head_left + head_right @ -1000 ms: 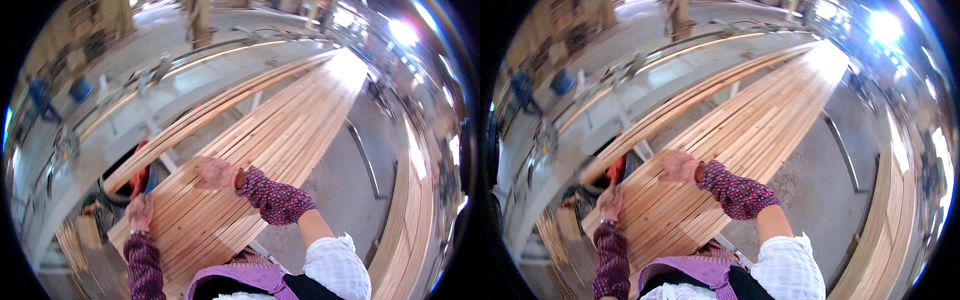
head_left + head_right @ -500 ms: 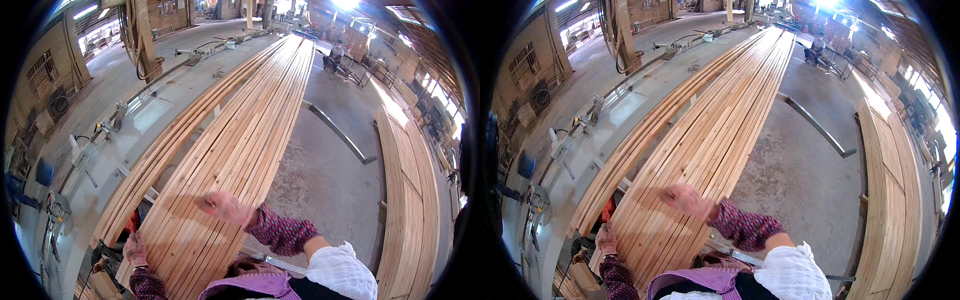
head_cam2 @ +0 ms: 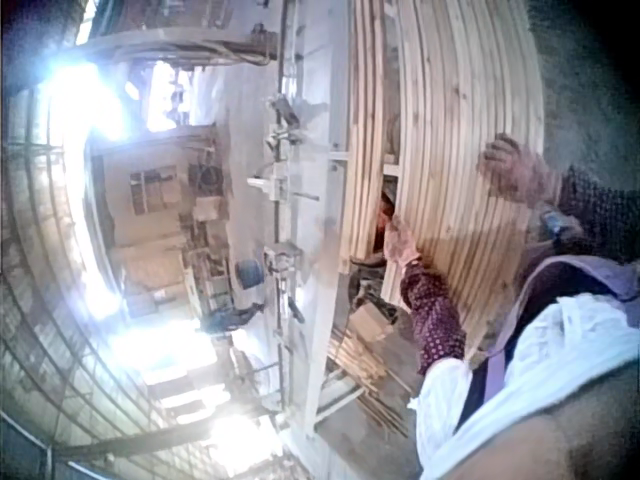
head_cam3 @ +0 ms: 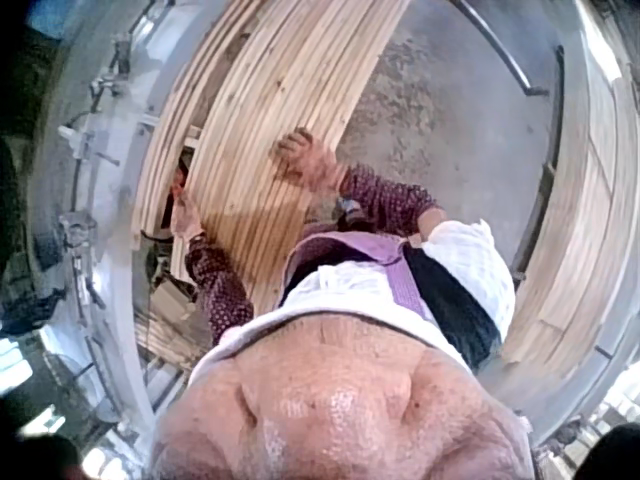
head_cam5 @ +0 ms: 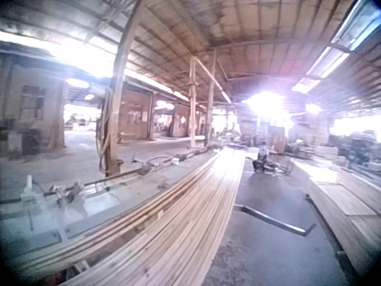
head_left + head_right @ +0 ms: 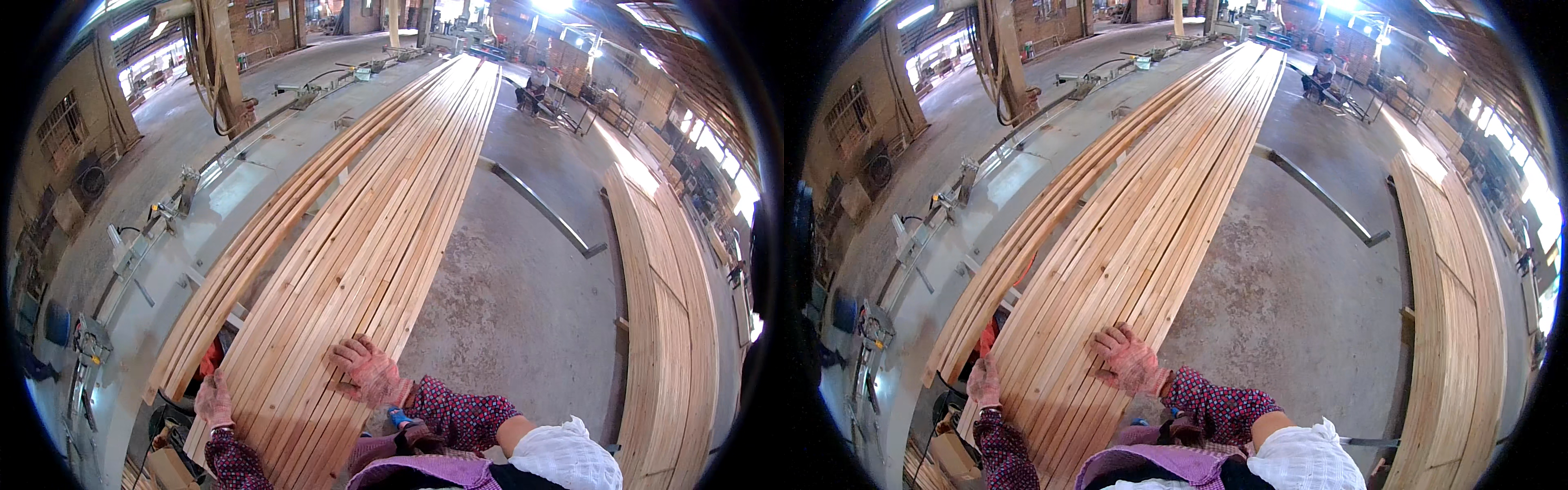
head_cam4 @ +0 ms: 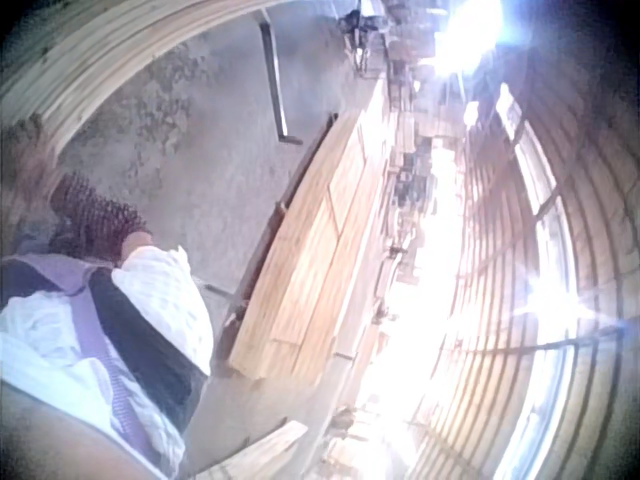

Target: The person picks up wood planks from a stack and places them onto a machine feeder one at a time.

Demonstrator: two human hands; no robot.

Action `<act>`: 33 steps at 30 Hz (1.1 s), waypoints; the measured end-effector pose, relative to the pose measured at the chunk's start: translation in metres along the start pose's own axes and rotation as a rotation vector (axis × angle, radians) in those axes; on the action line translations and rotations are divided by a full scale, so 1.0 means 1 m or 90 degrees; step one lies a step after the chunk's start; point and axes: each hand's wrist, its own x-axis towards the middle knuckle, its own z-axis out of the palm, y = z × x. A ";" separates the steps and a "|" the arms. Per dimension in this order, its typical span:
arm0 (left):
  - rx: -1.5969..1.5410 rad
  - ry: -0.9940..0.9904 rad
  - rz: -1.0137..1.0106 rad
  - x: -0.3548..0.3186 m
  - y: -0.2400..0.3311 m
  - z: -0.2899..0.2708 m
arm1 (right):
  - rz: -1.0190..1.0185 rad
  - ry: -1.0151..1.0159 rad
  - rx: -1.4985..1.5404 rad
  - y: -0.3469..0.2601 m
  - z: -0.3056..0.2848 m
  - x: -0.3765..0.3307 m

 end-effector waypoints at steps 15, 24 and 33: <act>-0.010 -0.041 0.025 -0.003 0.007 -0.015 | 0.020 0.009 -0.059 -0.007 0.003 -0.002; -0.003 -0.011 0.040 -0.002 0.005 -0.011 | 0.048 -0.001 -0.069 -0.007 0.007 -0.004; -0.016 -0.025 0.034 -0.008 0.008 -0.016 | 0.070 -0.004 -0.039 -0.007 0.003 -0.005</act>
